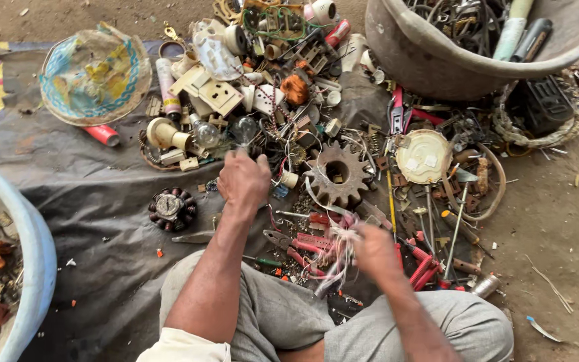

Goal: The person uses a hammer and pliers to dismantle a large metal gear and extract components from a pile of electronic scrap.

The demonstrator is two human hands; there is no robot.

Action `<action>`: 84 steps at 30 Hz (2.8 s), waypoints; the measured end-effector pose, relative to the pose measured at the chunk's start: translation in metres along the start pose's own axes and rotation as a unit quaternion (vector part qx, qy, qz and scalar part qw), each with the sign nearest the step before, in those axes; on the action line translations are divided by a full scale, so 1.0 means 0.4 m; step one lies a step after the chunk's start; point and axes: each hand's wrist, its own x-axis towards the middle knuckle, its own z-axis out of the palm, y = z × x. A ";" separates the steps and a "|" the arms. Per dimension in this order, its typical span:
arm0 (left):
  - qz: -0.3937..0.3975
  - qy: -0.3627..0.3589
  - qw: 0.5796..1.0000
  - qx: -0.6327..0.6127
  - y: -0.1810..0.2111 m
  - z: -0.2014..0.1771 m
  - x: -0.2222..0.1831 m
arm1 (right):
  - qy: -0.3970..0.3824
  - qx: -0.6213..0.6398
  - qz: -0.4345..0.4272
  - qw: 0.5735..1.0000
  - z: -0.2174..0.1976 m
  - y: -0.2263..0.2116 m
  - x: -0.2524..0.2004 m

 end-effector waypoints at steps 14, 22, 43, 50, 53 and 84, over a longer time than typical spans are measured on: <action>0.084 -0.447 0.772 -0.445 0.100 0.131 -0.190 | 0.171 0.250 -0.167 0.938 -0.098 -0.079 0.057; -0.120 -0.389 0.570 -0.714 0.096 0.221 -0.175 | 0.142 0.267 -0.103 0.948 -0.015 -0.136 0.035; -0.140 -0.145 0.631 -0.749 0.068 0.223 -0.075 | -0.138 0.463 0.038 0.875 0.025 -0.128 0.064; -0.144 -0.287 0.774 -0.545 0.068 0.278 -0.119 | -0.119 0.766 0.044 0.631 0.005 -0.091 0.101; -0.196 -0.392 0.691 -0.575 0.098 0.247 -0.149 | -0.126 0.816 0.027 0.563 -0.002 -0.086 0.105; 0.030 -0.473 0.668 -0.574 0.070 0.204 -0.149 | -0.055 0.328 -0.008 0.943 -0.026 -0.121 0.079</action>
